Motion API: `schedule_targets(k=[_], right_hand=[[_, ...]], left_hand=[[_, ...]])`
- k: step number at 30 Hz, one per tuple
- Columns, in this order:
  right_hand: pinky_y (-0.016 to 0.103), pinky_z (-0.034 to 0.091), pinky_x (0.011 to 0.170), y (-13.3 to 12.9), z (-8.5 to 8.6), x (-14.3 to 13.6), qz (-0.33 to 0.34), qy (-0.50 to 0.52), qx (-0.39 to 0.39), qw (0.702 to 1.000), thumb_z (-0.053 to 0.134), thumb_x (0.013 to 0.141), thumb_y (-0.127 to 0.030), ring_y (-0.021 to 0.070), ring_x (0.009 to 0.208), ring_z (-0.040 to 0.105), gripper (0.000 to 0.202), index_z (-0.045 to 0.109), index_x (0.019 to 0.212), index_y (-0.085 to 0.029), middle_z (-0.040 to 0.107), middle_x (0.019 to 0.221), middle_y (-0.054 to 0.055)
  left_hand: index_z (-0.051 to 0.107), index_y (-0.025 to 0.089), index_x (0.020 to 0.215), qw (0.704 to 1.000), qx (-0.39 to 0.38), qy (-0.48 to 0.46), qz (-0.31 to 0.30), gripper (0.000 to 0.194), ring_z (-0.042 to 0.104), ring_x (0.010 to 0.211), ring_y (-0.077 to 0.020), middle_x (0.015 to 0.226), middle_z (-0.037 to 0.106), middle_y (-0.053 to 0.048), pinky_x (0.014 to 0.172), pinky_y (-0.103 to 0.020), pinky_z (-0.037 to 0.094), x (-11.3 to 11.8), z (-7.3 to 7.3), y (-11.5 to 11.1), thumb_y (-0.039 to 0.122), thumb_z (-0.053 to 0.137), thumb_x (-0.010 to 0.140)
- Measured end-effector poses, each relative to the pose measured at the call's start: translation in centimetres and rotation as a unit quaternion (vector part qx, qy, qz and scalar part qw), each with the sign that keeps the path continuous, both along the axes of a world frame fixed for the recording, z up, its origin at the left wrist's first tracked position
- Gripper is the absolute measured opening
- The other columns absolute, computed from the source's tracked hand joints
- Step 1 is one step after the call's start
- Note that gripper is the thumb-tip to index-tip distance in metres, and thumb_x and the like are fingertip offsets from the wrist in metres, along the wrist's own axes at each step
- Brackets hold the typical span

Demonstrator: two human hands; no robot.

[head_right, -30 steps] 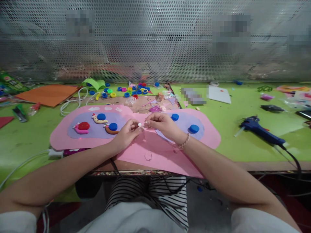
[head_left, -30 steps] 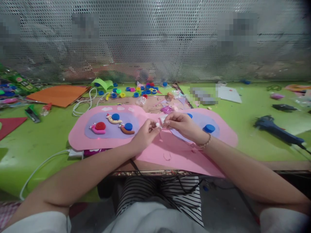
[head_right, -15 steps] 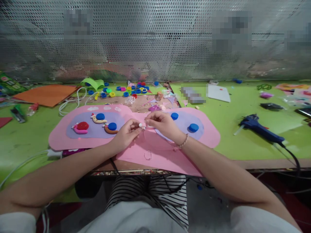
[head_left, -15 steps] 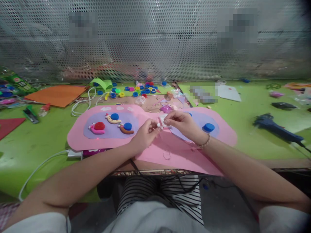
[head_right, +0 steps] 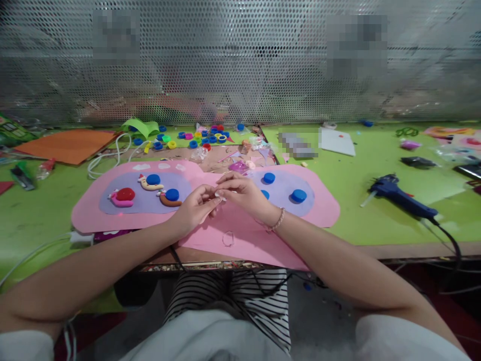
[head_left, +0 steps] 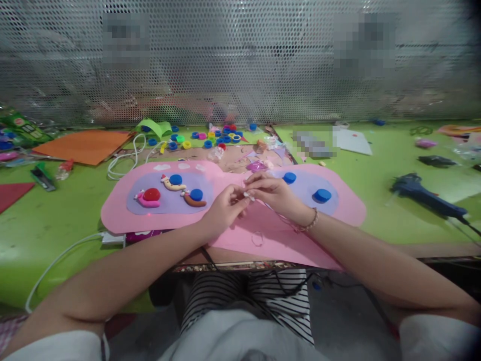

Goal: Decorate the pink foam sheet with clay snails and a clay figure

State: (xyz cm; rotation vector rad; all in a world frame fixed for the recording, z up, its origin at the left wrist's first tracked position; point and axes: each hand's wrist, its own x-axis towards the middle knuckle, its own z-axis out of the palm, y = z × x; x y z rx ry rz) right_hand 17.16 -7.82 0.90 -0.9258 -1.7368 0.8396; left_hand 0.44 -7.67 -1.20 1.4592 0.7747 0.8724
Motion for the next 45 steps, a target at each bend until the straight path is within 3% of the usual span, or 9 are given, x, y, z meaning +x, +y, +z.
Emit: schedule_targets(k=[6, 13, 19, 27, 40, 45], right_hand=[[0.032, 0.048, 0.075, -0.14, -0.03, -0.06, 0.018, 0.011, -0.041, 0.999, 0.065, 0.073, -0.028, 0.0151, 0.089, 0.053, 0.012, 0.071, 0.083, -0.025, 0.056, 0.093, 0.005], [0.03, 0.047, 0.074, -0.39, 0.4, -0.25, 0.005, 0.021, -0.089, 0.996, 0.068, 0.069, -0.027, 0.0141, 0.085, 0.054, 0.011, 0.069, 0.078, -0.02, 0.058, 0.088, 0.004], [0.027, 0.047, 0.069, -0.49, 0.39, -0.11, 0.036, 0.135, -0.181, 0.974, 0.06, 0.077, -0.032, 0.0096, 0.072, 0.056, 0.015, 0.063, 0.081, -0.018, 0.059, 0.081, 0.001], [0.027, 0.045, 0.069, -0.64, 0.83, -0.4, 0.029, 0.067, -0.176, 0.982, 0.066, 0.071, -0.027, 0.0105, 0.07, 0.055, 0.017, 0.061, 0.081, -0.015, 0.06, 0.077, 0.001], [0.025, 0.044, 0.063, -0.58, 0.75, -0.49, 0.024, 0.058, -0.177, 0.982, 0.066, 0.07, -0.025, 0.009, 0.066, 0.054, 0.015, 0.06, 0.078, -0.015, 0.058, 0.071, -0.001], [0.025, 0.044, 0.063, -0.55, 0.83, -0.31, 0.042, 0.057, -0.163, 0.984, 0.061, 0.075, -0.029, 0.0085, 0.065, 0.054, 0.015, 0.059, 0.08, -0.015, 0.057, 0.071, -0.001]], left_hand=[[0.046, 0.018, 0.09, 1.0, -0.005, -0.004, 0.002, 0.02, 0.051, 0.052, -0.0066, 0.064, 0.053, 0.004, 0.051, -0.02, 0.042, -0.03, -0.03, -0.07, 0.031, 0.054, 0.079], [0.046, 0.017, 0.093, 1.0, -0.006, -0.006, -0.006, 0.024, 0.053, 0.053, -0.0064, 0.071, 0.056, 0.002, 0.051, -0.021, 0.043, 0.05, -0.22, 0.03, 0.034, 0.055, 0.078], [0.045, 0.016, 0.088, 1.0, -0.01, -0.016, 0.002, 0.024, 0.054, 0.052, -0.0056, 0.077, 0.057, 0.0, 0.05, -0.021, 0.044, 0.04, 0.16, -0.19, 0.034, 0.057, 0.077], [0.046, 0.016, 0.086, 1.0, -0.007, -0.015, -0.005, 0.022, 0.054, 0.053, -0.0062, 0.074, 0.056, 0.001, 0.053, -0.023, 0.046, 0.01, 0.39, -0.27, 0.032, 0.058, 0.076], [0.045, 0.016, 0.087, 1.0, -0.008, -0.002, -0.011, 0.024, 0.055, 0.055, -0.0065, 0.078, 0.058, 0.0, 0.055, -0.023, 0.045, 0.01, 0.39, -0.48, 0.034, 0.058, 0.076], [0.045, 0.016, 0.086, 1.0, -0.011, -0.005, -0.016, 0.024, 0.055, 0.053, -0.0065, 0.08, 0.059, -0.001, 0.054, -0.023, 0.045, 0.01, 0.54, -0.5, 0.033, 0.058, 0.076]])
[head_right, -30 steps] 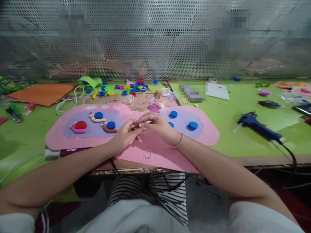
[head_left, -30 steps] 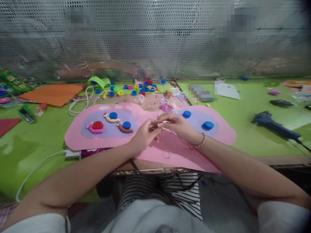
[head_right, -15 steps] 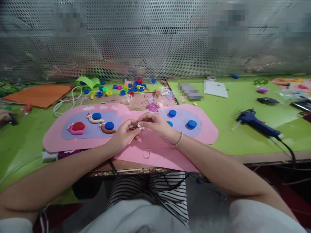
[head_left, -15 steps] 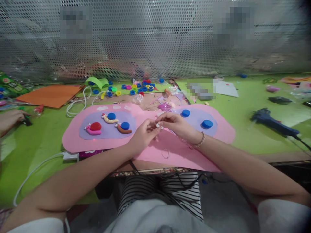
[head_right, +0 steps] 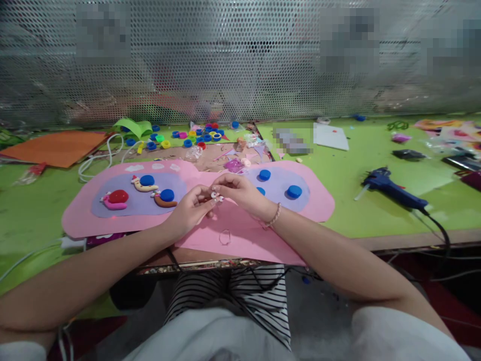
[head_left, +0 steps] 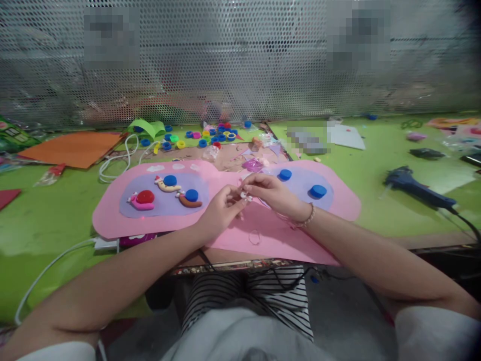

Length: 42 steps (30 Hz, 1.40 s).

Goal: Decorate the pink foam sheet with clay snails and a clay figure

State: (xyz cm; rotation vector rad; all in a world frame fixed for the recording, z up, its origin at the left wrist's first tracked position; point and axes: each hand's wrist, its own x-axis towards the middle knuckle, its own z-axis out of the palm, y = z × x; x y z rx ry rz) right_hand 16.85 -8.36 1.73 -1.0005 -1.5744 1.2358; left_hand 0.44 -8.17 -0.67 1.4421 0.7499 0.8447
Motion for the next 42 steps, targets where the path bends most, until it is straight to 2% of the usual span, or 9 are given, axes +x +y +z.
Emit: schedule_targets(k=[6, 16, 22, 25, 33, 38, 42], right_hand=[[0.025, 0.045, 0.065, 0.13, -0.13, -0.18, -0.011, -0.015, -0.003, 1.0, 0.065, 0.071, -0.028, 0.0091, 0.067, 0.055, 0.017, 0.059, 0.08, -0.015, 0.059, 0.075, 0.0], [0.025, 0.043, 0.062, 0.14, -0.04, -0.01, -0.006, -0.014, 0.003, 1.0, 0.06, 0.076, -0.03, 0.0086, 0.064, 0.053, 0.016, 0.059, 0.08, -0.014, 0.057, 0.071, 0.0], [0.025, 0.044, 0.062, 0.13, -0.03, -0.05, -0.001, -0.02, 0.0, 1.0, 0.065, 0.071, -0.03, 0.0092, 0.065, 0.054, 0.019, 0.059, 0.079, -0.015, 0.058, 0.071, 0.0], [0.025, 0.044, 0.061, 0.18, -0.06, -0.06, -0.003, -0.025, 0.006, 1.0, 0.063, 0.073, -0.031, 0.0088, 0.063, 0.053, 0.018, 0.059, 0.078, -0.015, 0.057, 0.069, 0.0], [0.026, 0.044, 0.064, -0.02, 0.11, -0.23, -0.018, -0.031, 0.007, 0.999, 0.065, 0.071, -0.028, 0.0092, 0.066, 0.054, 0.018, 0.058, 0.079, -0.015, 0.057, 0.075, 0.0], [0.025, 0.043, 0.061, 0.14, -0.2, -0.07, -0.004, -0.024, 0.025, 0.999, 0.058, 0.077, -0.033, 0.0093, 0.064, 0.052, 0.018, 0.057, 0.079, -0.015, 0.055, 0.072, 0.0], [0.026, 0.044, 0.061, 0.17, -0.12, -0.14, -0.005, -0.043, 0.029, 0.999, 0.06, 0.075, -0.029, 0.0097, 0.064, 0.053, 0.016, 0.057, 0.08, -0.015, 0.055, 0.072, 0.0]], left_hand=[[0.045, 0.016, 0.086, 1.0, 0.002, 0.013, 0.005, 0.024, 0.054, 0.054, -0.007, 0.073, 0.058, 0.001, 0.05, -0.021, 0.042, -0.03, -0.1, 0.0, 0.033, 0.059, 0.075], [0.046, 0.017, 0.087, 1.0, 0.003, 0.009, 0.006, 0.023, 0.055, 0.055, -0.0077, 0.075, 0.059, 0.0, 0.053, -0.022, 0.044, -0.01, -0.06, -0.11, 0.034, 0.058, 0.076], [0.046, 0.018, 0.086, 1.0, 0.003, 0.019, 0.01, 0.023, 0.054, 0.055, -0.0076, 0.071, 0.058, 0.001, 0.051, -0.021, 0.043, -0.09, -0.05, -0.17, 0.033, 0.059, 0.075], [0.046, 0.018, 0.086, 1.0, 0.006, 0.02, 0.015, 0.022, 0.054, 0.056, -0.0078, 0.069, 0.058, 0.001, 0.051, -0.02, 0.042, -0.09, -0.01, -0.2, 0.033, 0.058, 0.076], [0.045, 0.017, 0.087, 1.0, 0.005, 0.015, 0.007, 0.023, 0.054, 0.056, -0.0076, 0.074, 0.059, 0.0, 0.051, -0.021, 0.043, -0.05, 0.09, -0.17, 0.033, 0.058, 0.076], [0.046, 0.017, 0.087, 1.0, 0.006, 0.016, 0.013, 0.021, 0.053, 0.056, -0.0074, 0.073, 0.059, 0.0, 0.051, -0.02, 0.042, -0.02, 0.05, -0.14, 0.032, 0.057, 0.077], [0.046, 0.017, 0.087, 1.0, 0.001, 0.015, 0.012, 0.023, 0.054, 0.055, -0.0077, 0.073, 0.058, 0.0, 0.052, -0.022, 0.043, -0.03, 0.0, -0.12, 0.033, 0.058, 0.076]])
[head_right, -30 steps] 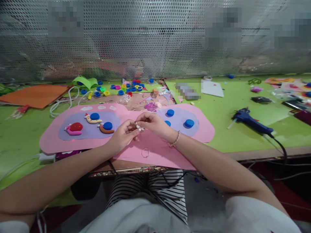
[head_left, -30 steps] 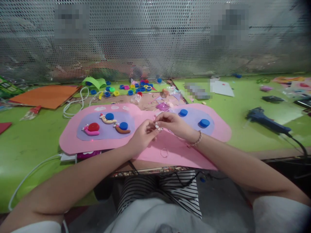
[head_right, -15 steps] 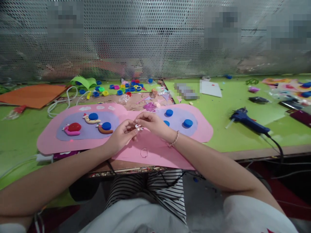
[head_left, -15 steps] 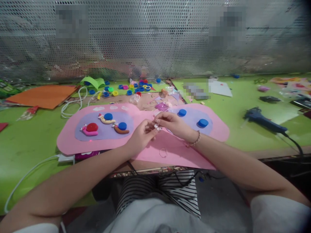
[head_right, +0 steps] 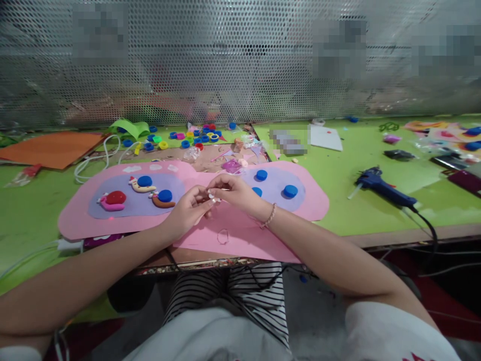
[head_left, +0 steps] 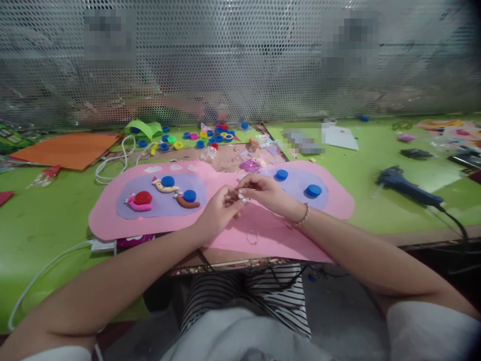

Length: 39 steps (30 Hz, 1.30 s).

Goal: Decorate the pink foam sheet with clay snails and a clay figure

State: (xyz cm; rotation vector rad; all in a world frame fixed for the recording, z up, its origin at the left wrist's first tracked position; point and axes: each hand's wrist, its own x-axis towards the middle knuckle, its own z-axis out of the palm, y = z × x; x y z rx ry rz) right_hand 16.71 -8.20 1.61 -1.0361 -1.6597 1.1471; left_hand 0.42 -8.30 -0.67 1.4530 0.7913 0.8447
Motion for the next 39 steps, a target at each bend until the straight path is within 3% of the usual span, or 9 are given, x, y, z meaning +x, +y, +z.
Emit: schedule_targets(k=[5, 10, 15, 22, 29, 34, 39], right_hand=[[0.025, 0.045, 0.06, -0.3, 0.3, -0.1, -0.028, -0.085, 0.097, 0.991, 0.057, 0.077, -0.023, 0.0103, 0.066, 0.053, 0.009, 0.058, 0.08, -0.015, 0.055, 0.076, 0.002], [0.025, 0.046, 0.062, -0.6, 0.2, 0.4, -0.019, -0.199, 0.286, 0.937, 0.054, 0.081, -0.019, 0.0107, 0.068, 0.052, 0.005, 0.057, 0.082, -0.016, 0.054, 0.078, 0.003], [0.027, 0.046, 0.064, -0.7, 0.4, 0.5, -0.016, -0.224, 0.362, 0.905, 0.05, 0.084, -0.017, 0.0116, 0.069, 0.052, 0.006, 0.056, 0.085, -0.015, 0.054, 0.079, 0.005], [0.026, 0.044, 0.061, -0.6, 0.6, 0.4, -0.042, -0.191, 0.305, 0.932, 0.043, 0.088, -0.018, 0.0113, 0.067, 0.052, 0.015, 0.056, 0.082, -0.015, 0.055, 0.074, 0.004], [0.023, 0.044, 0.058, -0.8, 0.7, 0.2, -0.032, -0.192, 0.248, 0.949, 0.051, 0.083, -0.022, 0.0114, 0.072, 0.052, 0.009, 0.057, 0.085, -0.016, 0.054, 0.08, 0.004], [0.026, 0.044, 0.063, -0.8, 0.8, 0.4, -0.037, -0.175, 0.245, 0.953, 0.046, 0.086, -0.023, 0.0121, 0.072, 0.051, 0.012, 0.056, 0.086, -0.017, 0.054, 0.08, 0.004], [0.027, 0.045, 0.065, -0.3, 0.4, 0.7, -0.035, -0.126, 0.177, 0.976, 0.039, 0.089, -0.028, 0.0122, 0.073, 0.052, 0.019, 0.054, 0.087, -0.017, 0.053, 0.082, 0.004]], left_hand=[[0.047, 0.016, 0.086, 1.0, 0.005, -0.008, 0.0, 0.022, 0.052, 0.057, -0.0068, 0.073, 0.056, 0.001, 0.055, -0.022, 0.043, 0.0, 0.1, 0.0, 0.032, 0.059, 0.075], [0.048, 0.016, 0.086, 1.0, 0.006, -0.012, -0.009, 0.019, 0.051, 0.056, -0.0068, 0.07, 0.054, 0.002, 0.054, -0.022, 0.042, 0.0, 0.3, 0.0, 0.028, 0.058, 0.075], [0.05, 0.015, 0.084, 0.999, -0.023, -0.026, -0.005, 0.016, 0.05, 0.054, -0.0069, 0.066, 0.055, 0.002, 0.055, -0.022, 0.043, 0.2, 1.0, -0.4, 0.028, 0.055, 0.077], [0.05, 0.015, 0.083, 0.999, -0.034, -0.024, 0.016, 0.017, 0.052, 0.054, -0.0066, 0.074, 0.06, -0.001, 0.054, -0.022, 0.043, 0.3, 1.8, -0.6, 0.03, 0.056, 0.076], [0.05, 0.017, 0.086, 1.0, -0.019, -0.003, 0.013, 0.02, 0.051, 0.051, -0.0077, 0.059, 0.055, 0.003, 0.05, -0.02, 0.04, 0.1, 1.4, -0.7, 0.035, 0.055, 0.078], [0.05, 0.016, 0.083, 0.999, -0.023, -0.024, 0.016, 0.018, 0.052, 0.053, -0.0062, 0.073, 0.06, 0.0, 0.052, -0.02, 0.043, 0.3, 1.7, -0.7, 0.032, 0.056, 0.077], [0.047, 0.018, 0.089, 0.996, -0.006, -0.051, 0.067, 0.021, 0.054, 0.053, -0.007, 0.068, 0.058, 0.001, 0.05, -0.019, 0.041, 0.2, 1.8, -0.5, 0.035, 0.055, 0.078]])
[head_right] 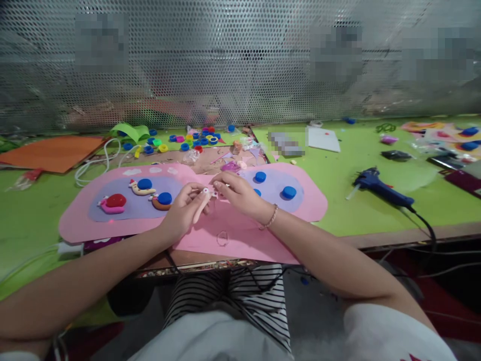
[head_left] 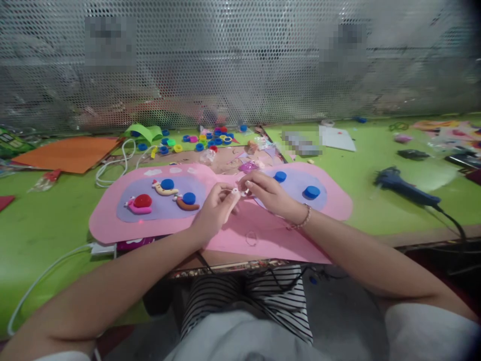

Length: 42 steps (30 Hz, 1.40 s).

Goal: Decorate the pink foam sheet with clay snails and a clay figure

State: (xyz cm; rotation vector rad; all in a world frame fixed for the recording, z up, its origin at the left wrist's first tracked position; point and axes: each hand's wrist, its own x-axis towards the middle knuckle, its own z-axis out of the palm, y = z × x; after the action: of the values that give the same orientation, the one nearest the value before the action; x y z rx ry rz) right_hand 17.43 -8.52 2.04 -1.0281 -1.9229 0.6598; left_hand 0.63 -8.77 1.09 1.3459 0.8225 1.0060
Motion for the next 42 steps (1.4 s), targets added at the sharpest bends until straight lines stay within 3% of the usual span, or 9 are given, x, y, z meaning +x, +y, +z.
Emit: schedule_targets(k=[6, 9, 14, 17, 21, 25, 30, 37, 42], right_hand=[[0.027, 0.042, 0.065, -0.4, 0.1, -0.3, 0.025, -0.027, -0.075, 0.997, 0.031, 0.092, -0.032, 0.012, 0.068, 0.049, 0.027, 0.048, 0.077, -0.017, 0.052, 0.073, 0.002], [0.026, 0.038, 0.062, -0.7, 0.4, -0.3, 0.031, -0.066, -0.057, 0.996, 0.028, 0.093, -0.032, 0.0111, 0.063, 0.045, 0.029, 0.043, 0.074, -0.018, 0.047, 0.068, 0.0], [0.027, 0.038, 0.063, -1.1, 0.8, -0.2, 0.04, -0.118, -0.012, 0.992, 0.027, 0.093, -0.033, 0.0125, 0.065, 0.046, 0.025, 0.044, 0.085, -0.017, 0.05, 0.073, 0.001], [0.028, 0.04, 0.064, -1.3, 0.8, -0.3, 0.032, -0.169, 0.028, 0.985, 0.034, 0.092, -0.033, 0.0144, 0.071, 0.049, 0.02, 0.045, 0.097, -0.017, 0.054, 0.08, 0.004], [0.027, 0.04, 0.063, -1.2, 0.6, -0.4, 0.014, -0.212, 0.071, 0.975, 0.038, 0.09, -0.028, 0.0143, 0.07, 0.049, 0.015, 0.046, 0.095, -0.016, 0.054, 0.08, 0.005], [0.027, 0.04, 0.062, -0.8, 0.4, -0.2, 0.013, -0.247, 0.114, 0.962, 0.037, 0.09, -0.024, 0.0148, 0.069, 0.048, 0.015, 0.048, 0.087, -0.014, 0.053, 0.077, 0.006], [0.029, 0.041, 0.063, -0.6, 0.4, 0.1, 0.015, -0.299, 0.159, 0.941, 0.034, 0.092, -0.031, 0.0163, 0.069, 0.049, 0.025, 0.051, 0.086, -0.013, 0.055, 0.077, 0.008], [0.029, 0.042, 0.064, -0.6, 0.4, 0.2, 0.012, -0.328, 0.17, 0.929, 0.033, 0.092, -0.034, 0.0163, 0.071, 0.051, 0.03, 0.054, 0.089, -0.013, 0.057, 0.078, 0.009], [0.029, 0.043, 0.063, -0.5, 0.4, 0.4, 0.022, -0.297, 0.169, 0.939, 0.041, 0.09, -0.031, 0.0152, 0.068, 0.051, 0.021, 0.054, 0.086, -0.014, 0.056, 0.075, 0.006]], left_hand=[[0.045, 0.02, 0.091, 0.997, 0.018, -0.067, 0.031, 0.02, 0.046, 0.045, -0.0055, 0.05, 0.046, 0.008, 0.057, -0.021, 0.045, -0.1, -0.6, 0.5, 0.036, 0.052, 0.081], [0.047, 0.019, 0.092, 0.998, 0.007, -0.064, 0.008, 0.022, 0.05, 0.05, -0.0069, 0.049, 0.046, 0.008, 0.063, -0.023, 0.048, -0.1, -0.9, 0.6, 0.036, 0.053, 0.08], [0.05, 0.017, 0.09, 0.999, 0.001, -0.048, -0.012, 0.026, 0.058, 0.061, -0.0093, 0.071, 0.059, 0.001, 0.066, -0.027, 0.051, -0.1, -0.9, 0.4, 0.039, 0.056, 0.078], [0.05, 0.017, 0.089, 0.999, -0.007, -0.05, -0.019, 0.024, 0.057, 0.057, -0.0092, 0.058, 0.055, 0.004, 0.065, -0.028, 0.052, -0.1, -0.7, 0.2, 0.038, 0.055, 0.079], [0.05, 0.018, 0.089, 0.999, -0.006, -0.042, -0.02, 0.024, 0.055, 0.052, -0.0095, 0.045, 0.047, 0.007, 0.065, -0.028, 0.052, -0.1, -0.6, 0.1, 0.04, 0.053, 0.079], [0.052, 0.016, 0.09, 1.0, 0.012, -0.006, 0.005, 0.03, 0.059, 0.063, -0.0114, 0.067, 0.06, 0.0, 0.06, -0.025, 0.051, -0.2, -0.5, 0.3, 0.043, 0.056, 0.076], [0.058, 0.016, 0.092, 0.997, 0.055, 0.052, 0.018, 0.031, 0.057, 0.061, -0.0102, 0.082, 0.062, -0.004, 0.053, -0.022, 0.048, -0.5, -0.5, 0.5, 0.042, 0.056, 0.075], [0.061, 0.017, 0.102, 0.988, 0.104, 0.106, 0.03, 0.033, 0.056, 0.062, -0.0119, 0.076, 0.062, -0.005, 0.057, -0.024, 0.046, -0.9, -0.8, 0.6, 0.039, 0.053, 0.078], [0.062, 0.016, 0.101, 0.992, 0.091, 0.086, 0.012, 0.031, 0.052, 0.06, -0.0108, 0.072, 0.06, -0.003, 0.058, -0.024, 0.045, -0.7, -0.4, 0.6, 0.035, 0.053, 0.079]])
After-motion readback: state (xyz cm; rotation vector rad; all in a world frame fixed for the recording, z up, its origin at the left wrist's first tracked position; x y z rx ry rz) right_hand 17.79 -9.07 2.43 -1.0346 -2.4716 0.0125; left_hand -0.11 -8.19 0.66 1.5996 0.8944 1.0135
